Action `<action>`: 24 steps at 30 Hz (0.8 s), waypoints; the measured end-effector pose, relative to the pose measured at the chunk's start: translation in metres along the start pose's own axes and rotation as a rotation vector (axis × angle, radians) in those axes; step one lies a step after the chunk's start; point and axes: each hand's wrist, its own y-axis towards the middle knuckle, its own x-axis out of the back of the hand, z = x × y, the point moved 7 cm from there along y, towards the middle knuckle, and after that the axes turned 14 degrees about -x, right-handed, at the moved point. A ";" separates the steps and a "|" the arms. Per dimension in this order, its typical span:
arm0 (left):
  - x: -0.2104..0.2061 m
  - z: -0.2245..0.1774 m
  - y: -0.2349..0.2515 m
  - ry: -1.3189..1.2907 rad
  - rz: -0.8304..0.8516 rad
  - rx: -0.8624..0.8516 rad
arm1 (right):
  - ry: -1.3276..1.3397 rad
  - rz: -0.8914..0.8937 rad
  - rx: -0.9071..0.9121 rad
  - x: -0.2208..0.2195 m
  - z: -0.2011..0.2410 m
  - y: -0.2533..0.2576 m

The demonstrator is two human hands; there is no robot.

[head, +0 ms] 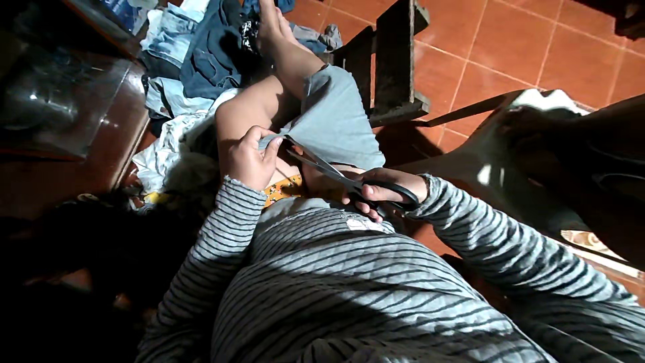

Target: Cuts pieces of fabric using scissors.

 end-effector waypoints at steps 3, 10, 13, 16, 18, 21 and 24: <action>0.000 -0.003 -0.002 -0.044 -0.036 -0.018 | 0.001 -0.024 0.006 -0.001 0.005 0.008; 0.001 -0.020 -0.007 -0.058 -0.079 -0.210 | 0.050 -0.064 0.106 -0.005 0.030 0.040; 0.000 -0.024 -0.011 -0.013 -0.082 -0.301 | 0.031 -0.079 0.145 -0.007 0.041 0.051; 0.003 -0.024 -0.010 -0.019 -0.091 -0.317 | 0.072 -0.091 0.146 -0.009 0.043 0.057; 0.004 -0.021 -0.010 -0.050 -0.100 -0.273 | 0.063 -0.066 0.139 -0.010 0.040 0.056; 0.006 -0.011 -0.008 -0.098 -0.150 -0.188 | -0.116 -0.075 0.060 -0.007 0.032 0.036; 0.000 0.004 -0.004 -0.186 -0.166 -0.158 | -0.248 -0.078 0.013 0.007 0.022 -0.001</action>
